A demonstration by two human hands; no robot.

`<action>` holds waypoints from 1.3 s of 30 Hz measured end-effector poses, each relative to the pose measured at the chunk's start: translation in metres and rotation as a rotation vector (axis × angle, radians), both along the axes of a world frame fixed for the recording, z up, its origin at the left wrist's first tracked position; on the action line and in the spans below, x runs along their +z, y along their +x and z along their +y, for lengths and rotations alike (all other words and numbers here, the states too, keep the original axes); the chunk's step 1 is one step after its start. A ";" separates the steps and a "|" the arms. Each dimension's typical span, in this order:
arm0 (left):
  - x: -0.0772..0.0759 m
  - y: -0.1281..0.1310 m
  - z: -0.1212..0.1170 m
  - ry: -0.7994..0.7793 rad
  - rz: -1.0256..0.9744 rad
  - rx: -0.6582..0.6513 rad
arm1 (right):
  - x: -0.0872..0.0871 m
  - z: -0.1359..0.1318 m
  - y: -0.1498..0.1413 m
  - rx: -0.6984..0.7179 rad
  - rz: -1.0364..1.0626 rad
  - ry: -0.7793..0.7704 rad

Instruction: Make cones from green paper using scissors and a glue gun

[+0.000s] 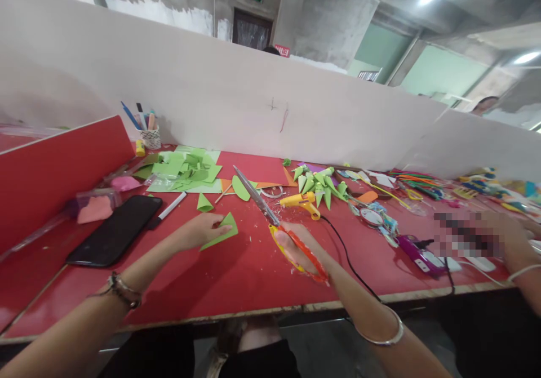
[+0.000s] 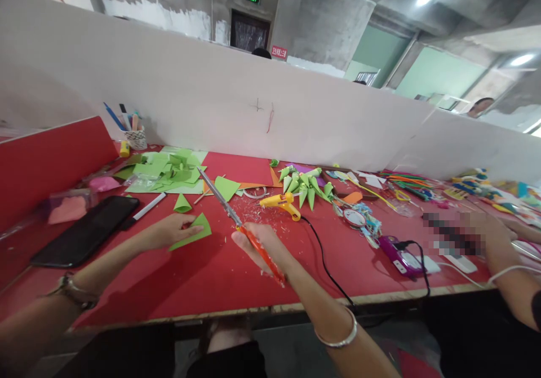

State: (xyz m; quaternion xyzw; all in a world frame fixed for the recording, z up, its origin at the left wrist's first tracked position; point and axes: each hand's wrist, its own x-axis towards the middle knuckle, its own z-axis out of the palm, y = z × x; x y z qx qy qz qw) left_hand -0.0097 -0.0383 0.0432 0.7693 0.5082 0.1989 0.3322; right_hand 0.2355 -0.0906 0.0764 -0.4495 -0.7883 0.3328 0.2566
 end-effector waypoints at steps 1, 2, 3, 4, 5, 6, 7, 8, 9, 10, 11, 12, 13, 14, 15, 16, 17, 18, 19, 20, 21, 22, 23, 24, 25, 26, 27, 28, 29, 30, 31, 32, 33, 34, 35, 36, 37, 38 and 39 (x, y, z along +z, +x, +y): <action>-0.009 -0.004 0.004 0.080 -0.035 0.027 | 0.001 0.000 0.000 -0.031 -0.056 0.051; -0.015 -0.007 0.008 0.125 -0.068 0.080 | 0.001 0.000 -0.001 -0.070 -0.129 0.106; -0.017 -0.011 0.012 0.148 -0.122 0.160 | 0.002 -0.001 0.000 -0.113 -0.211 0.164; -0.016 -0.013 0.015 0.142 -0.199 0.222 | 0.002 -0.003 0.001 -0.155 -0.291 0.220; -0.013 -0.016 0.016 0.101 -0.299 0.258 | 0.001 -0.005 0.002 -0.193 -0.369 0.272; -0.007 -0.017 0.017 0.022 -0.412 0.267 | 0.001 -0.007 0.003 -0.227 -0.442 0.318; 0.001 -0.017 0.016 -0.087 -0.539 0.252 | 0.000 -0.009 0.004 -0.255 -0.512 0.358; 0.008 -0.016 0.013 -0.230 -0.657 0.205 | -0.002 -0.010 0.006 -0.276 -0.578 0.392; 0.015 -0.014 0.010 -0.367 -0.739 0.150 | -0.003 -0.011 0.007 -0.292 -0.637 0.420; 0.021 -0.011 0.007 -0.468 -0.795 0.115 | -0.004 -0.012 0.008 -0.302 -0.685 0.441; 0.025 -0.006 0.002 -0.536 -0.826 0.101 | -0.006 -0.012 0.008 -0.305 -0.722 0.458; 0.027 -0.001 -0.002 -0.585 -0.838 0.106 | -0.006 -0.011 0.009 -0.304 -0.748 0.469; 0.028 0.005 -0.006 -0.614 -0.849 0.120 | -0.007 -0.011 0.009 -0.300 -0.765 0.476; 0.028 0.011 -0.010 -0.635 -0.859 0.145 | -0.007 -0.010 0.008 -0.297 -0.779 0.479; 0.027 0.016 -0.014 -0.642 -0.865 0.183 | -0.007 -0.010 0.008 -0.296 -0.793 0.480; 0.025 0.021 -0.016 -0.638 -0.871 0.225 | -0.007 -0.009 0.007 -0.296 -0.811 0.481; 0.022 0.025 -0.018 -0.623 -0.869 0.266 | -0.006 -0.009 0.006 -0.297 -0.831 0.485; 0.020 0.027 -0.018 -0.599 -0.860 0.297 | -0.006 -0.008 0.005 -0.295 -0.852 0.493; 0.017 0.029 -0.019 -0.573 -0.846 0.314 | -0.005 -0.008 0.004 -0.290 -0.872 0.505; 0.015 0.029 -0.018 -0.551 -0.827 0.323 | -0.005 -0.007 0.003 -0.285 -0.886 0.520; 0.013 0.028 -0.017 -0.534 -0.805 0.321 | -0.004 -0.007 0.002 -0.279 -0.893 0.535; 0.012 0.027 -0.015 -0.521 -0.779 0.315 | -0.004 -0.007 0.001 -0.271 -0.896 0.548; 0.012 0.024 -0.013 -0.514 -0.750 0.311 | -0.004 -0.006 0.000 -0.264 -0.896 0.558; 0.013 0.021 -0.011 -0.510 -0.718 0.306 | -0.004 -0.006 0.000 -0.258 -0.898 0.565; 0.013 0.018 -0.009 -0.504 -0.681 0.300 | -0.004 -0.006 -0.001 -0.255 -0.902 0.570; 0.015 0.015 -0.006 -0.495 -0.639 0.293 | -0.004 -0.006 -0.002 -0.251 -0.909 0.573; 0.016 0.012 -0.004 -0.482 -0.598 0.287 | -0.003 -0.006 -0.003 -0.247 -0.916 0.574; 0.017 0.010 -0.002 -0.465 -0.558 0.281 | -0.003 -0.006 -0.003 -0.245 -0.923 0.576; 0.017 0.008 0.000 -0.443 -0.523 0.274 | -0.003 -0.006 -0.004 -0.245 -0.928 0.576; 0.017 0.007 0.001 -0.417 -0.492 0.264 | -0.003 -0.005 -0.005 -0.243 -0.932 0.575; 0.016 0.006 0.002 -0.385 -0.466 0.252 | -0.003 -0.005 -0.006 -0.242 -0.933 0.574; 0.014 0.006 0.002 -0.348 -0.445 0.237 | -0.003 -0.004 -0.006 -0.241 -0.934 0.575; 0.011 0.006 0.002 -0.307 -0.428 0.224 | -0.003 -0.003 -0.007 -0.242 -0.933 0.574; 0.008 0.006 0.002 -0.264 -0.411 0.213 | -0.004 -0.002 -0.008 -0.240 -0.932 0.572; 0.005 0.006 0.003 -0.222 -0.395 0.206 | -0.005 -0.001 -0.009 -0.238 -0.929 0.570; 0.003 0.006 0.004 -0.180 -0.378 0.206 | -0.006 0.001 -0.010 -0.236 -0.925 0.565; 0.002 0.004 0.007 -0.137 -0.359 0.214 | -0.008 0.002 -0.011 -0.237 -0.921 0.559; 0.002 0.001 0.012 -0.092 -0.339 0.230 | -0.010 0.004 -0.012 -0.241 -0.916 0.551; 0.004 -0.003 0.019 -0.046 -0.316 0.255 | -0.012 0.005 -0.012 -0.248 -0.908 0.544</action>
